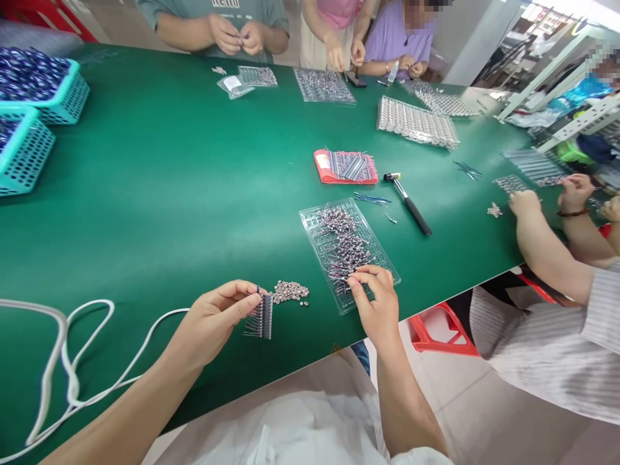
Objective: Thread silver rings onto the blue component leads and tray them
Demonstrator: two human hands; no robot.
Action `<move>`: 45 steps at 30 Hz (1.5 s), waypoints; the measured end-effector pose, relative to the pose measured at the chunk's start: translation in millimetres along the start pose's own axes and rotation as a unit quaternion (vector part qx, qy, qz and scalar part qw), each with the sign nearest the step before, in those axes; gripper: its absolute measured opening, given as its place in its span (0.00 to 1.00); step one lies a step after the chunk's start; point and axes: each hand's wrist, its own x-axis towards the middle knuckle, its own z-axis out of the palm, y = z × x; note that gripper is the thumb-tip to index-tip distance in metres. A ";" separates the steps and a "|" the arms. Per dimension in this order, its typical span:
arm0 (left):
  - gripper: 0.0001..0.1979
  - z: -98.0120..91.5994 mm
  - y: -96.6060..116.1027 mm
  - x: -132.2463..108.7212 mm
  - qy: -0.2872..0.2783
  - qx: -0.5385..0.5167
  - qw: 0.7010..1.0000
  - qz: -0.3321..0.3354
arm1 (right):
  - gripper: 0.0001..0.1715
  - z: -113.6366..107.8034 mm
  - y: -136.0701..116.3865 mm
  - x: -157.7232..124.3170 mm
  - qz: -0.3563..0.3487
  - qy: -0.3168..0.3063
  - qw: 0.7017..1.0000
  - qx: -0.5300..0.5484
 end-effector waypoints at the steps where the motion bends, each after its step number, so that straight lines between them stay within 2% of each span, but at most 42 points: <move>1: 0.11 0.2 0.4 -0.2 0.001 -0.001 1.000 0.000 | 0.08 0.2 -0.6 -0.4 0.004 -0.001 1.000 0.003; 8: 0.11 1.0 1.5 -0.1 0.006 -0.001 1.000 -0.001 | 0.09 1.8 -1.6 -0.3 0.011 -0.002 1.000 0.002; 14: 0.12 -0.7 -0.1 -1.0 0.004 0.004 1.000 -0.005 | 0.09 7.3 6.9 1.0 -0.025 0.032 0.998 -0.056; 21: 0.11 0.8 1.5 -0.3 0.008 0.006 1.000 -0.001 | 0.10 12.3 15.2 -0.5 -0.054 0.030 0.992 -0.113; 26: 0.11 0.4 2.8 -0.9 0.009 -0.016 1.000 -0.004 | 0.11 4.1 6.5 -3.3 -0.054 0.056 0.991 -0.107; 29: 0.10 -0.7 4.0 -0.9 0.010 -0.035 0.999 -0.002 | 0.11 -2.9 -5.8 -10.1 -0.038 0.076 0.994 -0.066; 31: 0.09 -1.4 5.4 -0.2 0.015 -0.048 0.999 0.006 | 0.10 -5.2 -16.0 -16.9 -0.013 0.063 0.998 -0.018; 34: 0.10 -2.6 7.4 2.0 0.026 -0.069 0.997 0.015 | 0.07 -1.4 -31.1 -26.4 0.009 -0.001 1.000 0.021; 37: 0.10 -4.4 7.8 4.4 0.041 -0.074 0.996 0.023 | 0.09 9.6 -43.3 -29.4 -0.017 -0.059 0.998 0.022; 42: 0.11 -8.3 7.1 8.7 0.080 -0.065 0.993 0.050 | 0.26 21.7 -51.7 -21.6 -0.090 -0.086 0.992 0.035; 45: 0.11 -9.3 8.2 10.5 0.093 -0.058 0.993 0.054 | 0.25 21.4 -50.6 -17.0 -0.125 -0.143 0.982 -0.005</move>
